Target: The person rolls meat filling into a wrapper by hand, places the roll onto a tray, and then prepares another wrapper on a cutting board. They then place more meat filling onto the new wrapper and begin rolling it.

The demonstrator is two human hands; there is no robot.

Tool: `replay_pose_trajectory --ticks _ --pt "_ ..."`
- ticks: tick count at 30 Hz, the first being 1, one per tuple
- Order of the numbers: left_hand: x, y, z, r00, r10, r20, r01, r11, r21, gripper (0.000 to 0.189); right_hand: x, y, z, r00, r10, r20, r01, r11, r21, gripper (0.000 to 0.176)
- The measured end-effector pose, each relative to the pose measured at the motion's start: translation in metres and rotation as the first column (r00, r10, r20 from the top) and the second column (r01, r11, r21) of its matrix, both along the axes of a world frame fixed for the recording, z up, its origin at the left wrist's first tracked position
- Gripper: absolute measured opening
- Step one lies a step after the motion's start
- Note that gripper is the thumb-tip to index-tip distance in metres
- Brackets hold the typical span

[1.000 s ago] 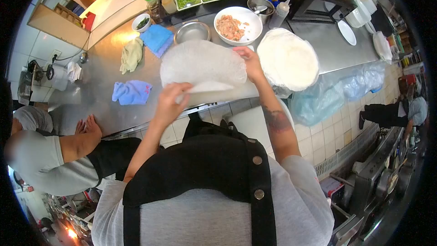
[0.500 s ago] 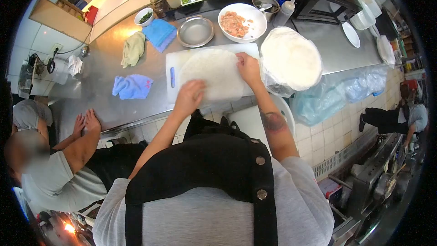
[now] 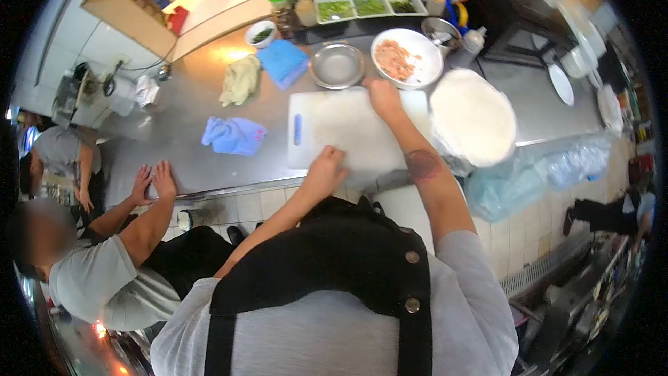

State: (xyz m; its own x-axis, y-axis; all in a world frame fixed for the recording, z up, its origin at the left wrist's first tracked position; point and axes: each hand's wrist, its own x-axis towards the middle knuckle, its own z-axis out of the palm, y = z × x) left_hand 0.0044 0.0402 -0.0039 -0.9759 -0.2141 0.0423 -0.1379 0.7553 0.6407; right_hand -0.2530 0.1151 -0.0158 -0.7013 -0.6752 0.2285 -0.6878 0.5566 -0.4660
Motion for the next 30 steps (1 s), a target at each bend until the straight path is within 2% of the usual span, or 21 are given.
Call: replay_pose_trajectory --ticks 3,4,5,9,10,11,13,15,16,18,19,20,21,22,24,25,27,29,30 --pt "-0.002 0.001 -0.020 0.996 -0.083 -0.034 0.084 0.996 0.034 0.039 -0.011 -0.014 -0.020 0.989 0.113 -0.093 -0.116 0.993 -0.029 0.022" --pt "-0.001 0.005 -0.006 0.995 -0.093 0.030 0.090 0.992 0.088 0.039 -0.005 -0.017 -0.012 0.993 0.101 -0.053 -0.104 0.992 -0.065 0.020" --pt "-0.001 0.007 -0.006 0.994 -0.108 -0.011 0.109 0.991 0.073 0.036 -0.008 -0.021 -0.015 0.988 0.105 -0.111 -0.107 0.994 -0.011 0.018" --pt "-0.002 0.002 0.007 0.997 -0.062 0.035 0.058 0.993 0.099 0.033 -0.002 -0.024 -0.006 0.994 0.095 -0.059 -0.095 0.995 -0.006 0.015" --pt "-0.002 -0.005 0.014 0.999 -0.044 0.029 0.041 0.995 0.089 0.033 0.003 -0.023 0.006 0.996 0.058 -0.073 -0.054 0.997 0.054 0.014" --pt "-0.002 -0.013 0.019 0.998 -0.045 0.039 0.044 0.998 0.033 0.035 0.005 -0.025 0.017 0.996 0.016 -0.090 -0.006 0.993 0.115 0.013" --pt "-0.004 -0.029 0.022 0.998 -0.053 0.046 0.055 0.998 -0.025 0.036 0.011 -0.036 0.032 0.991 0.041 -0.127 -0.027 0.994 0.108 0.012" --pt "-0.006 -0.049 0.007 0.993 0.050 -0.103 -0.067 0.982 -0.174 0.037 0.026 -0.046 0.040 0.986 0.069 -0.151 -0.060 0.996 0.064 0.015" --pt "-0.006 -0.058 0.001 0.995 0.009 -0.098 -0.027 0.983 -0.181 0.037 0.031 -0.051 0.042 0.987 0.073 -0.146 -0.071 0.997 0.018 0.019" --pt "-0.008 -0.073 -0.011 0.993 0.087 -0.081 -0.108 0.942 -0.318 0.042 0.024 -0.064 0.010 0.969 0.190 -0.156 -0.201 0.978 -0.052 0.028" --pt "-0.010 -0.078 -0.017 0.997 0.027 -0.075 -0.050 0.946 -0.319 0.042 0.024 -0.067 0.008 0.964 0.222 -0.149 -0.213 0.974 0.073 0.025" --pt "-0.007 -0.081 -0.024 0.997 0.039 -0.064 -0.057 0.952 -0.300 0.047 0.027 -0.071 0.009 0.958 0.255 -0.129 -0.227 0.954 0.199 0.023" --pt "-0.005 -0.083 -0.027 0.998 0.052 -0.048 -0.063 0.959 -0.277 0.052 0.027 -0.073 0.002 0.953 0.260 -0.153 -0.219 0.945 0.242 0.020" --pt "-0.003 -0.082 -0.028 0.999 -0.002 -0.036 -0.007 0.963 -0.268 0.052 0.026 -0.073 -0.004 0.947 0.270 -0.172 -0.214 0.933 0.289 0.018" --pt "-0.003 -0.080 -0.030 0.996 0.068 -0.063 -0.082 0.962 -0.259 0.052 0.024 -0.074 -0.007 0.945 0.262 -0.195 -0.183 0.919 0.348 0.017" --pt "-0.002 -0.080 -0.029 0.998 0.031 -0.050 -0.042 0.968 -0.246 0.052 0.027 -0.071 0.002 0.947 0.257 -0.191 -0.183 0.924 0.336 0.017" --pt "-0.003 -0.079 -0.025 0.996 0.065 -0.058 -0.078 0.965 -0.252 0.051 0.028 -0.068 0.004 0.954 0.239 -0.179 -0.170 0.927 0.333 0.017" --pt "-0.003 -0.077 -0.025 0.996 0.057 -0.066 -0.072 0.966 -0.249 0.051 0.025 -0.074 -0.008 0.935 0.200 -0.293 -0.190 0.980 0.064 0.017" --pt "-0.003 -0.077 -0.024 0.996 0.057 -0.072 -0.074 0.966 -0.249 0.051 0.024 -0.075 -0.009 0.936 0.200 -0.290 -0.188 0.980 0.068 0.017"
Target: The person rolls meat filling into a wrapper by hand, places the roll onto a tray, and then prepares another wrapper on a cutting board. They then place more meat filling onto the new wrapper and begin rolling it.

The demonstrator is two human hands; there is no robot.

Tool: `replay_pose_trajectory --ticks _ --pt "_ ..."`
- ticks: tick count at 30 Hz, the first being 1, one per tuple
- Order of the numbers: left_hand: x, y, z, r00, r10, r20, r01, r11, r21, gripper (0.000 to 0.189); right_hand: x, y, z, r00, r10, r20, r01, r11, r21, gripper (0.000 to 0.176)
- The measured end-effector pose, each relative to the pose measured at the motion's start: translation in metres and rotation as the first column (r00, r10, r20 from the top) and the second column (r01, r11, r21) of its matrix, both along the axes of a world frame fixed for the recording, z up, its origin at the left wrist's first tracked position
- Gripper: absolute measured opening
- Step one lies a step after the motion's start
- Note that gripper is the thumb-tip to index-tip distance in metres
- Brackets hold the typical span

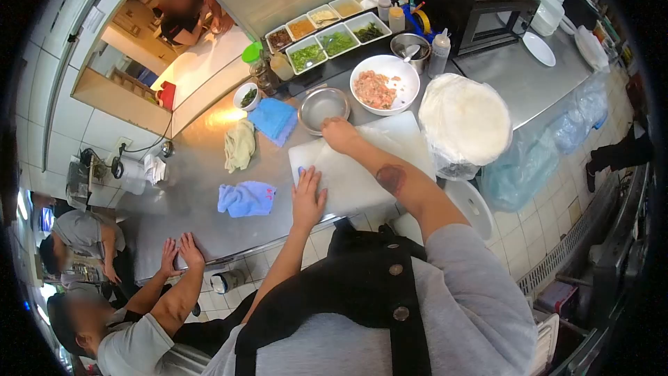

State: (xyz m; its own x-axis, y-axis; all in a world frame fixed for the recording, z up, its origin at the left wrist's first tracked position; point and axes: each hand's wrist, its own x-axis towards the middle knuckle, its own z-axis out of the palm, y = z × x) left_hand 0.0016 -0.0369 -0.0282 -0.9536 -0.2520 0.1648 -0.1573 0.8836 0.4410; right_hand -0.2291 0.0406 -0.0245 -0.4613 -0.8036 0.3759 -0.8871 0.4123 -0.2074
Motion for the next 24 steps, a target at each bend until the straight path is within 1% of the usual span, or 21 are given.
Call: replay_pose_trajectory --ticks 2,3,5,6,7,8,9,11,12,14,15,17,18,20,21,23,24 --pt "0.001 -0.001 0.001 1.000 0.007 -0.001 -0.007 1.000 0.000 0.051 0.001 -0.005 -0.001 0.999 0.029 0.023 -0.033 0.976 0.214 0.017" --pt "0.000 -0.001 0.002 1.000 0.011 -0.002 -0.011 1.000 -0.006 0.051 0.001 -0.007 0.001 0.999 0.033 0.030 -0.039 0.975 0.217 0.017" --pt "0.000 0.001 0.002 1.000 0.019 0.013 -0.019 1.000 0.005 0.051 0.006 -0.001 0.013 0.983 -0.055 0.172 0.025 0.985 0.170 0.017" --pt "0.000 0.000 0.004 1.000 0.013 0.004 -0.013 1.000 0.002 0.051 0.015 0.004 0.016 0.981 -0.056 0.187 0.020 0.982 0.188 0.017" --pt "0.000 -0.001 0.003 1.000 0.007 -0.005 -0.007 1.000 0.001 0.051 0.023 0.010 0.019 0.988 -0.027 0.155 0.025 1.000 0.015 0.017" --pt "0.000 -0.002 0.002 1.000 0.010 -0.010 -0.010 1.000 0.006 0.050 0.032 0.015 0.019 0.993 -0.006 0.117 0.025 0.987 -0.159 0.017" --pt "0.000 -0.001 0.002 1.000 0.014 0.000 -0.014 1.000 0.022 0.050 0.044 0.023 0.016 0.992 -0.004 0.127 0.022 0.989 -0.144 0.017" --pt "0.000 -0.001 0.005 1.000 0.019 0.014 -0.019 1.000 -0.011 0.051 0.074 0.037 0.010 0.952 -0.016 0.306 0.072 0.982 -0.173 0.038" --pt "-0.001 -0.001 0.004 1.000 0.017 0.002 -0.017 1.000 -0.005 0.051 0.080 0.040 0.001 0.952 -0.012 0.306 0.065 0.984 -0.163 0.038" --pt "0.000 -0.001 0.006 1.000 0.022 0.002 -0.022 1.000 0.011 0.050 0.087 0.041 -0.023 0.992 -0.113 0.047 0.118 0.986 -0.114 0.069" --pt "0.000 0.000 0.007 1.000 0.020 0.002 -0.020 1.000 0.017 0.050 0.085 0.042 -0.019 0.993 -0.106 0.046 0.110 0.988 -0.111 0.069" --pt "0.000 -0.001 0.006 1.000 0.023 -0.001 -0.023 1.000 0.018 0.050 0.078 0.045 0.000 0.937 -0.258 0.235 0.229 0.963 0.144 0.087" --pt "0.001 -0.001 0.006 1.000 0.018 -0.007 -0.018 1.000 0.018 0.050 0.074 0.049 -0.001 0.937 -0.257 0.235 0.228 0.963 0.145 0.087" --pt "0.000 0.000 0.008 1.000 0.023 -0.002 -0.023 1.000 0.021 0.050 0.064 0.066 -0.004 0.906 -0.391 0.162 0.368 0.917 0.153 0.092" --pt "0.000 0.000 0.008 1.000 0.027 0.004 -0.027 0.999 0.025 0.050 0.064 0.077 -0.004 0.906 -0.392 0.160 0.369 0.916 0.155 0.092" --pt "0.001 0.001 0.006 1.000 0.026 -0.007 -0.026 0.999 0.023 0.050 0.076 0.106 0.004 0.872 -0.475 0.119 0.434 0.862 0.262 0.093" --pt "0.000 0.000 0.006 0.999 0.028 -0.018 -0.028 0.999 0.018 0.050 0.084 0.122 0.008 0.860 -0.495 0.125 0.437 0.841 0.320 0.094"
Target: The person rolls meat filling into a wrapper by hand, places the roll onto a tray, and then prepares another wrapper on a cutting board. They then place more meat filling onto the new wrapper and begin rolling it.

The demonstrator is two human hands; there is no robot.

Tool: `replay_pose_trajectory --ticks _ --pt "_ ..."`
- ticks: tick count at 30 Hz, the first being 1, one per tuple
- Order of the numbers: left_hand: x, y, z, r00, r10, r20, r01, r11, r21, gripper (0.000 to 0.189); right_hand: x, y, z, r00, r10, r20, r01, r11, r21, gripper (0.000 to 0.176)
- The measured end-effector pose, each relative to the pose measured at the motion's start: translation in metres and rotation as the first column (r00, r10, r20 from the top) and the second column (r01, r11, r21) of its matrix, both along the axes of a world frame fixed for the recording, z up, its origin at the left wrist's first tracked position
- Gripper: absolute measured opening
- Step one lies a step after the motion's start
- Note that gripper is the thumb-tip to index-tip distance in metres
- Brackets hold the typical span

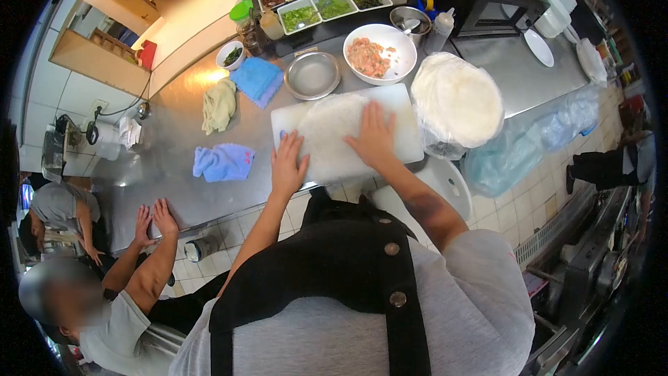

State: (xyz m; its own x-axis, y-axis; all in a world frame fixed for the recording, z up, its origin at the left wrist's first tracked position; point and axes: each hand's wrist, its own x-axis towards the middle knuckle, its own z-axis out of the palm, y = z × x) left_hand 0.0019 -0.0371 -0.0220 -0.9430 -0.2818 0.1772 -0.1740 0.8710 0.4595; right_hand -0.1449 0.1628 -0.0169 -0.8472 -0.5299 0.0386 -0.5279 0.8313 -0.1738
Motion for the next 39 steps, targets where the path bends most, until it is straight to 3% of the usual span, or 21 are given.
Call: replay_pose_trajectory --ticks 2,4,5,7,8,9,10,12,16,18,23,25,29,31,33,35,36,38,39 --pt "0.000 0.000 0.000 1.000 0.006 0.003 -0.006 1.000 -0.004 0.050 0.019 0.024 0.009 0.999 -0.011 0.032 0.010 0.999 0.048 0.095" --pt "0.000 0.000 -0.001 1.000 0.016 0.008 -0.016 1.000 -0.007 0.051 0.031 0.037 0.027 0.995 -0.095 0.017 0.087 0.959 0.271 0.091" --pt "0.001 0.000 -0.002 1.000 0.010 0.007 -0.010 1.000 -0.007 0.052 0.027 0.032 0.041 0.996 -0.089 0.015 0.081 0.959 0.272 0.091" --pt "0.001 0.002 0.001 1.000 0.014 -0.001 -0.014 1.000 -0.008 0.054 0.005 0.007 0.076 0.957 -0.100 0.273 -0.033 0.896 0.442 0.080" --pt "0.001 0.003 0.006 0.999 0.031 -0.023 -0.030 0.999 0.043 0.056 -0.007 -0.005 0.069 0.960 -0.090 0.266 -0.038 0.897 0.440 0.080" --pt "0.001 0.003 0.009 0.998 0.048 -0.045 -0.044 0.995 0.091 0.057 -0.020 -0.020 0.052 0.991 0.087 0.101 -0.106 0.975 0.195 0.072" --pt "0.002 0.003 0.009 0.997 0.054 -0.054 -0.050 0.995 0.084 0.057 -0.033 -0.037 0.036 0.971 0.213 -0.105 -0.219 0.975 -0.046 0.064" --pt "0.004 0.000 0.003 0.992 0.055 -0.110 -0.038 0.988 0.147 0.058 -0.057 -0.079 0.018 0.908 0.371 -0.195 -0.409 0.886 -0.218 0.057" --pt "0.006 -0.007 -0.020 0.976 0.069 -0.205 -0.028 0.980 0.198 0.058 -0.082 -0.127 -0.002 0.862 0.503 -0.067 -0.496 0.863 0.100 0.027" --pt "0.005 -0.006 -0.020 0.974 0.083 -0.209 -0.044 0.982 0.185 0.063 -0.085 -0.134 -0.016 0.862 0.494 -0.112 -0.487 0.869 0.086 0.021" --pt "0.003 -0.001 -0.009 0.947 0.113 -0.300 -0.077 0.989 0.130 0.068 -0.036 -0.103 0.027 0.862 0.498 -0.093 -0.507 0.852 -0.131 0.032" --pt "0.004 -0.001 -0.009 0.947 0.125 -0.297 -0.068 0.978 0.196 0.069 -0.006 -0.087 0.023 0.775 0.593 -0.218 -0.632 0.743 -0.222 0.051" --pt "0.003 -0.002 -0.011 0.947 0.130 -0.294 -0.060 0.971 0.233 0.073 0.028 -0.065 -0.003 0.665 0.747 -0.007 -0.742 0.660 -0.117 0.064" --pt "0.002 -0.003 -0.014 0.944 0.123 -0.306 -0.055 0.974 0.219 0.074 0.019 -0.060 -0.015 0.585 0.811 -0.034 -0.811 0.585 -0.010 0.070" --pt "0.002 -0.004 -0.013 0.938 0.115 -0.326 -0.051 0.979 0.198 0.072 0.008 -0.059 -0.001 0.596 0.802 0.051 -0.802 0.597 -0.011 0.074" --pt "0.005 -0.002 -0.011 0.942 0.128 -0.309 -0.066 0.977 0.204 0.071 -0.010 -0.059 0.003 0.705 0.709 0.004 -0.709 0.705 -0.006 0.078" --pt "0.004 -0.003 -0.009 0.943 0.124 -0.308 -0.061 0.977 0.206 0.071 -0.017 -0.058 0.002 0.699 0.715 0.014 -0.715 0.699 -0.008 0.078" --pt "0.004 -0.003 -0.002 0.942 0.117 -0.315 -0.049 0.975 0.217 0.068 -0.028 -0.058 0.001 0.855 0.518 -0.027 -0.518 0.855 -0.017 0.082" --pt "0.005 -0.003 -0.004 0.941 0.123 -0.314 -0.056 0.975 0.216 0.068 -0.025 -0.059 0.001 0.852 0.523 -0.026 -0.524 0.852 -0.019 0.082"
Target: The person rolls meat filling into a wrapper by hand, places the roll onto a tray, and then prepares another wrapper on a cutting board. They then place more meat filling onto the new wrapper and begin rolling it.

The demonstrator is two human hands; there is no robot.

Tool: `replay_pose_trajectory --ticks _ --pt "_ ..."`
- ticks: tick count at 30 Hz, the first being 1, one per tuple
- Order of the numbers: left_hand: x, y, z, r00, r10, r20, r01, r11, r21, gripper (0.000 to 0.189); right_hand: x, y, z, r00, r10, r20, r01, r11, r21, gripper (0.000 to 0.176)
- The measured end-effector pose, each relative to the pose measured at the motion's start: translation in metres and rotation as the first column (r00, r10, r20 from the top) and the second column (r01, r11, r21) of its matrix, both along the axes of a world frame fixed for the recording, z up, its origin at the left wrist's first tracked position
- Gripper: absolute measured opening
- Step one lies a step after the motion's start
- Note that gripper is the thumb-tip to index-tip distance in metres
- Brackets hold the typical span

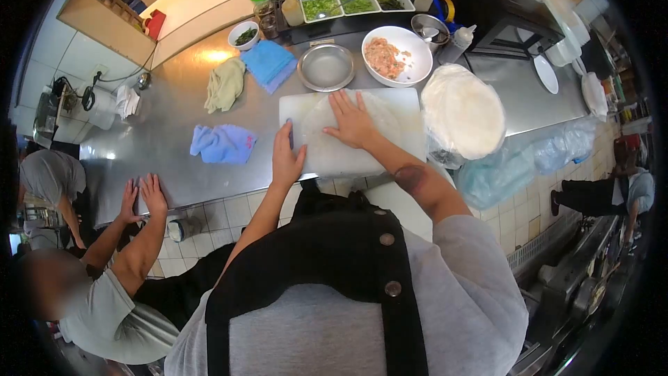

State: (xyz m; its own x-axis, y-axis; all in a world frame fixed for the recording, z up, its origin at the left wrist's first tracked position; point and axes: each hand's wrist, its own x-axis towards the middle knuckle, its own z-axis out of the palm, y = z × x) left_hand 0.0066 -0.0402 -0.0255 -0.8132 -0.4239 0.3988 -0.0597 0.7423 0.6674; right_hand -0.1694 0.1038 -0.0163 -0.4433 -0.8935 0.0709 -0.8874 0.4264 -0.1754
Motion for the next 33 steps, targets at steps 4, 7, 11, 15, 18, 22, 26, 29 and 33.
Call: replay_pose_trajectory --ticks 4,7,11,15,18,22,26,29,33 --pt "0.002 0.000 0.002 0.998 -0.004 -0.059 0.010 0.995 0.101 0.054 0.044 0.000 0.004 0.942 0.330 0.059 -0.334 0.941 0.062 0.084" --pt "0.004 0.000 0.005 0.995 0.020 -0.094 -0.007 0.991 0.133 0.047 0.062 0.003 -0.001 0.851 0.513 0.114 -0.517 0.856 0.012 0.083" --pt "0.004 0.002 0.003 0.998 0.017 -0.066 -0.009 0.993 0.117 0.043 0.016 -0.004 0.001 0.935 0.347 0.069 -0.350 0.937 0.026 0.084" --pt "0.003 0.001 -0.003 0.999 0.009 -0.047 -0.005 0.997 0.075 0.041 0.002 -0.010 -0.005 0.999 0.031 0.022 -0.031 0.999 -0.007 0.087" --pt "0.002 0.000 -0.009 0.999 -0.007 -0.049 0.009 0.998 0.060 0.041 0.031 -0.012 -0.009 0.981 0.195 0.028 -0.194 0.981 -0.029 0.087" --pt "0.003 0.000 -0.010 0.998 -0.007 -0.058 0.009 0.999 0.035 0.039 0.064 0.001 -0.009 0.929 0.340 0.142 -0.336 0.940 -0.052 0.086" --pt "0.004 0.001 -0.010 1.000 -0.002 -0.010 0.002 1.000 0.003 0.038 0.042 0.039 -0.010 0.988 -0.130 0.089 0.134 0.990 -0.042 0.092" --pt "0.003 0.001 -0.008 1.000 -0.012 0.002 0.012 1.000 0.013 0.039 0.034 0.087 0.002 0.859 -0.511 0.027 0.509 0.858 0.067 0.098" --pt "0.002 0.003 -0.004 1.000 -0.011 0.005 0.011 1.000 -0.016 0.038 0.021 0.113 0.053 0.794 -0.590 -0.148 0.599 0.718 0.354 0.091"
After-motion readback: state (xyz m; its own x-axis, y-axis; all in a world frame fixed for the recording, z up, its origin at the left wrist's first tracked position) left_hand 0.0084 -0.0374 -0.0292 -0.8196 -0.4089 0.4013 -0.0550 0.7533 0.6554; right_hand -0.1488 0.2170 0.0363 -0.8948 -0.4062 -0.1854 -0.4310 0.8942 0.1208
